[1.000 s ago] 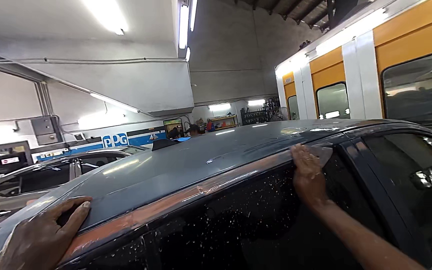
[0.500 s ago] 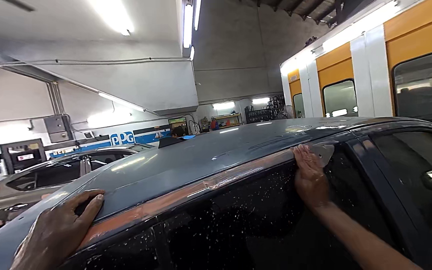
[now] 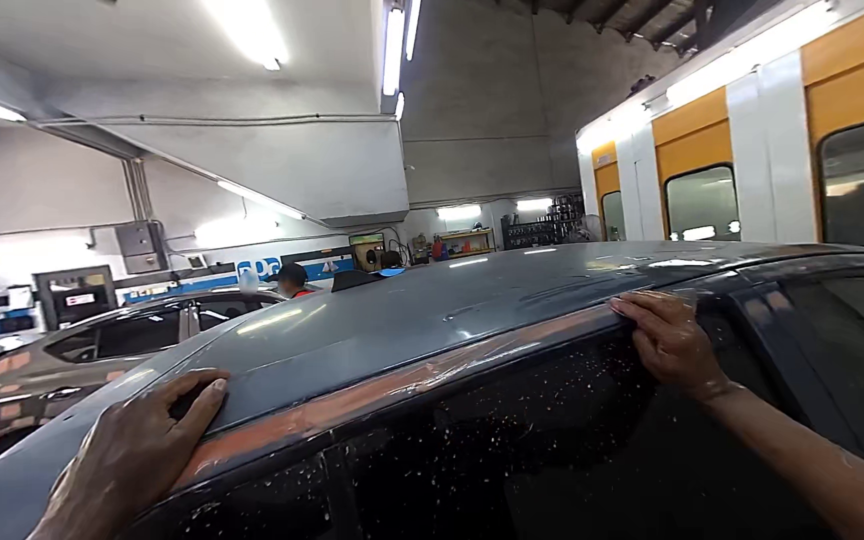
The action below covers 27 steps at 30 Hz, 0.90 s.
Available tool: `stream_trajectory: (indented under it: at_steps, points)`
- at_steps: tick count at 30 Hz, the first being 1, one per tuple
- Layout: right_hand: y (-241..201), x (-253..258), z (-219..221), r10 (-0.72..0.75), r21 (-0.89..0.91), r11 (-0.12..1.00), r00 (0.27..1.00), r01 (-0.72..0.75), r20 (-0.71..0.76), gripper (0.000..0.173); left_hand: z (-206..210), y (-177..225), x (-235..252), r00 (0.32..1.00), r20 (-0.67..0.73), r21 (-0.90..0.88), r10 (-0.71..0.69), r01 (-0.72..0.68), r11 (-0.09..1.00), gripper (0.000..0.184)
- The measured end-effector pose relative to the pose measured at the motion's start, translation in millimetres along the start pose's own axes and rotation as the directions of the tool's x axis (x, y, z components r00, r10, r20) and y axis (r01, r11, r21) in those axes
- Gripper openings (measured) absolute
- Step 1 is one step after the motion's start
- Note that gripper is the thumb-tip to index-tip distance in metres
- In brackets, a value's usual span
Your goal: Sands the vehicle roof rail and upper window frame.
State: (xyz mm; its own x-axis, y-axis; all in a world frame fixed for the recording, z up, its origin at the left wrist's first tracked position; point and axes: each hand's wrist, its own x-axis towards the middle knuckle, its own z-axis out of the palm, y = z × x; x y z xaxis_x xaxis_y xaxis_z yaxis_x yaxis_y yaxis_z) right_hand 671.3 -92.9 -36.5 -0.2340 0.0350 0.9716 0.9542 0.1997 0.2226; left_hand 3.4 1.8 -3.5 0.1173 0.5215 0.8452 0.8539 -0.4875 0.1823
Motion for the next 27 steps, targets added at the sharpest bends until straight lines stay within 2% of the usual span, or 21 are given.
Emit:
stream_trajectory:
  at_steps: [2,5,7,8,10,12,14,16,18,22,23,25,27]
  points:
    - [-59,12,11,0.018,0.021,1.000,1.000,-0.018,-0.005,0.035,2,-3,-1,1.000,0.001,0.011,0.012,-0.012,1.000,0.053]
    - [-198,33,49,0.016,0.054,0.998,1.000,-0.017,0.010,0.032,-3,1,-1,1.000,0.030,0.005,0.011,-0.011,1.000,0.053]
    - [-254,44,62,-0.053,0.084,0.995,0.997,0.048,0.058,0.035,-8,12,-6,0.998,0.056,-0.005,0.006,-0.005,1.000,0.052]
    - [-257,49,62,-0.098,0.100,0.991,0.993,0.090,0.073,0.036,-11,16,-8,0.998,0.066,-0.010,0.004,-0.004,1.000,0.052]
    - [-213,50,52,-0.161,0.102,0.983,0.983,0.153,0.084,0.031,-14,20,-7,0.997,0.072,-0.020,0.003,-0.001,1.000,0.050]
    - [-123,36,34,-0.176,0.077,0.982,0.983,0.172,0.056,0.028,-10,19,-8,0.998,0.059,-0.027,-0.007,0.008,1.000,0.050]
    - [-31,21,6,-0.131,0.084,0.989,0.987,0.124,0.091,0.035,-4,11,-5,1.000,0.012,-0.010,-0.001,0.001,1.000,0.052]
    - [14,14,-11,-0.085,0.072,0.994,0.989,0.077,0.118,0.040,-2,7,-3,0.999,-0.040,0.039,0.002,-0.001,0.999,0.054]
    - [-14,20,-5,-0.062,0.065,0.996,0.993,0.055,0.105,0.038,-1,11,-3,0.998,-0.062,0.076,0.005,0.000,0.997,0.054]
    - [-181,52,38,-0.079,0.126,0.990,0.994,0.069,0.077,0.027,-1,2,-4,0.999,-0.048,0.072,0.025,-0.021,0.997,0.056]
    - [-210,59,48,-0.109,0.148,0.984,0.991,0.098,0.075,0.025,0,0,-6,0.999,-0.028,0.059,0.024,-0.023,0.998,0.056]
    - [-223,69,54,-0.172,0.182,0.971,0.982,0.156,0.080,0.021,-3,-3,-7,0.999,0.009,0.034,0.035,-0.035,0.999,0.056]
    - [-177,62,42,-0.183,0.145,0.975,0.978,0.167,0.104,0.022,-5,-5,-7,0.999,0.017,0.034,0.047,-0.048,0.998,0.055]
